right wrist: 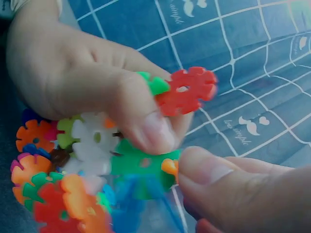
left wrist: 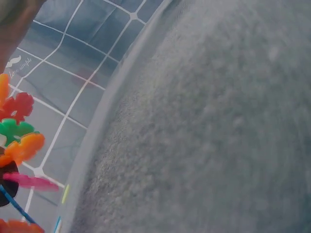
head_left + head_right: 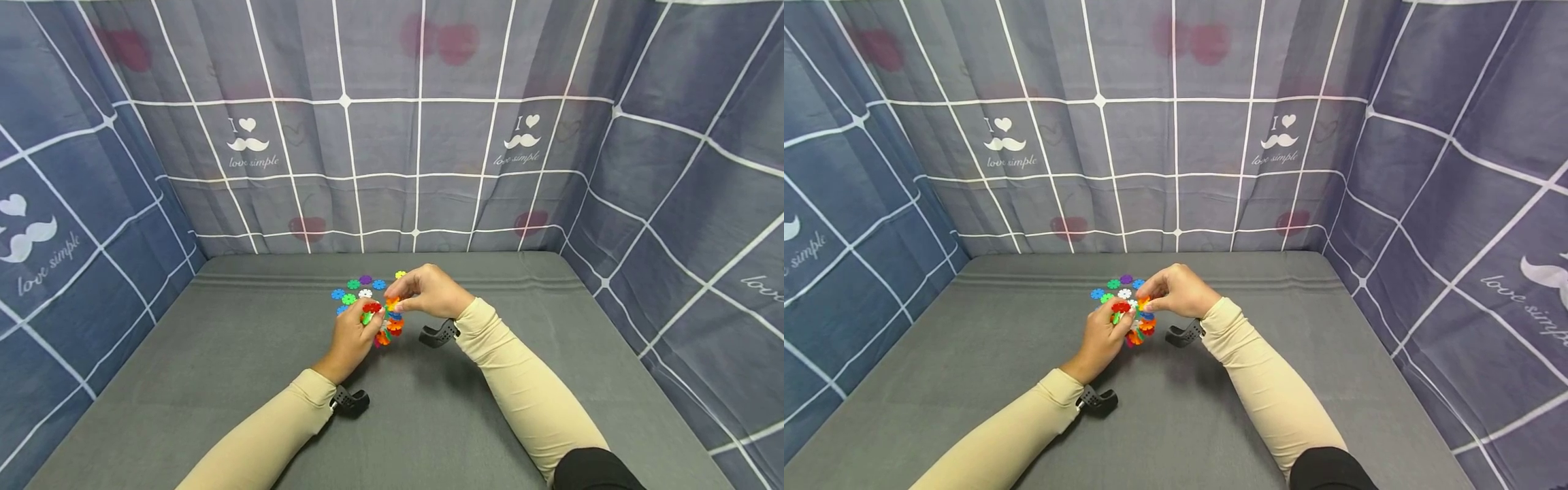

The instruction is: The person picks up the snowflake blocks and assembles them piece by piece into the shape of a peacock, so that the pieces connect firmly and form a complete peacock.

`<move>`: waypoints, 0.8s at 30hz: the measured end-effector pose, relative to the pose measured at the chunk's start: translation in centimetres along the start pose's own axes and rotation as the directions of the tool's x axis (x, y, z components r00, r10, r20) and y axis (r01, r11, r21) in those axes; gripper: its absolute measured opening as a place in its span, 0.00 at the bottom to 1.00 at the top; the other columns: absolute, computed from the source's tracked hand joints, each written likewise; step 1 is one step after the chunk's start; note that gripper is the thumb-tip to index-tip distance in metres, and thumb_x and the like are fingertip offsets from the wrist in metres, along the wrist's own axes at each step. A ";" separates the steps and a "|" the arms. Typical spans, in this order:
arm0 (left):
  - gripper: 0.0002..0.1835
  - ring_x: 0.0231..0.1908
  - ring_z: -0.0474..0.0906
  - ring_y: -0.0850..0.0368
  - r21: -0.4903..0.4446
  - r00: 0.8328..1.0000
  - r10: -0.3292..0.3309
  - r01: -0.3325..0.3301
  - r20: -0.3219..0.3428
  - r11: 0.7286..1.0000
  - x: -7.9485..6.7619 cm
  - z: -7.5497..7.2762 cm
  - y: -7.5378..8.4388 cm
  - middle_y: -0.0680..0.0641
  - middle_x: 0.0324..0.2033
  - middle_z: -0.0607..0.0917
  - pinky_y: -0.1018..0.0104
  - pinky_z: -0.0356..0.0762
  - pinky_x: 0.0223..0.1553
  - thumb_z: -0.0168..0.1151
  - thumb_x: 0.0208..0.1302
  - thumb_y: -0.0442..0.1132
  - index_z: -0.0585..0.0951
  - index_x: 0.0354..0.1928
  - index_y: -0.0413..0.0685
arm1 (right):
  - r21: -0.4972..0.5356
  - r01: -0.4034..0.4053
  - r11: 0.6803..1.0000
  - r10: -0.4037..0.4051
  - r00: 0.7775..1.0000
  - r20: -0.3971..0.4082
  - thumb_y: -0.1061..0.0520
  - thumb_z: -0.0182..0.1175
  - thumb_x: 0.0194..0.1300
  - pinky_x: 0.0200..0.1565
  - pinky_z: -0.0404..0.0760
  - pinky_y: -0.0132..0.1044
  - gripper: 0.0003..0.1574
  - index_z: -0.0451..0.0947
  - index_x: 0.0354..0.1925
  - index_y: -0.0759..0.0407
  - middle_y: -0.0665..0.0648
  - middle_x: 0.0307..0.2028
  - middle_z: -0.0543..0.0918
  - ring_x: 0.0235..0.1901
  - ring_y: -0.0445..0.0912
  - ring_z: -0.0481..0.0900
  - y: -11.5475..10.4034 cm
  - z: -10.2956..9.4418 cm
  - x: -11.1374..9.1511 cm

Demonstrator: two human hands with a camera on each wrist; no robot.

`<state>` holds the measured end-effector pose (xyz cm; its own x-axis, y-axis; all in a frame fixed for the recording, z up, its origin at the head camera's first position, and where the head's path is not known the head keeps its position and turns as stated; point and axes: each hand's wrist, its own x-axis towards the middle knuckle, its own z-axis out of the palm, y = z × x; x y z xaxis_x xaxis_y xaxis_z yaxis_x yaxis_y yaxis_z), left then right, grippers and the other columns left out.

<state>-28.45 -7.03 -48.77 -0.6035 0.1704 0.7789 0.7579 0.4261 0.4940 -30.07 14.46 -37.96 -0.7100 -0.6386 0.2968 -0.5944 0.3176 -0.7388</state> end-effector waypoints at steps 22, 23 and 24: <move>0.36 0.76 0.50 0.30 -0.331 0.842 -0.528 0.533 0.114 0.779 0.4 -0.5 -0.3 0.21 0.75 0.56 0.40 0.46 0.76 0.35 0.86 0.48 0.52 0.75 0.18 | 0.014 -0.078 0.997 0.079 0.954 -0.291 0.51 0.63 0.79 0.46 0.84 0.45 0.21 0.82 0.64 0.58 0.58 0.58 0.85 0.47 0.52 0.85 4.5 1.2 0.4; 0.36 0.77 0.46 0.31 -0.359 0.827 -0.550 0.553 0.119 0.752 0.5 -0.5 -0.4 0.22 0.76 0.53 0.42 0.42 0.77 0.34 0.86 0.48 0.49 0.76 0.18 | -0.010 -0.114 0.993 0.107 0.957 -0.269 0.50 0.63 0.79 0.48 0.83 0.46 0.22 0.81 0.65 0.57 0.59 0.60 0.84 0.50 0.52 0.84 5.3 1.4 0.4; 0.37 0.78 0.44 0.32 -0.378 0.811 -0.573 0.571 0.120 0.728 0.6 -0.5 -0.5 0.23 0.77 0.51 0.43 0.40 0.77 0.34 0.86 0.48 0.46 0.77 0.19 | -0.053 -0.133 0.990 0.117 0.964 -0.237 0.50 0.63 0.79 0.50 0.83 0.47 0.23 0.80 0.66 0.58 0.60 0.61 0.82 0.52 0.53 0.83 6.0 1.8 0.5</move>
<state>-29.02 -7.61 -48.34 -0.9534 0.0009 0.3018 0.3011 0.0714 0.9509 -33.32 14.83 -43.36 -0.8440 -0.4123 0.3431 -0.5135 0.4362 -0.7389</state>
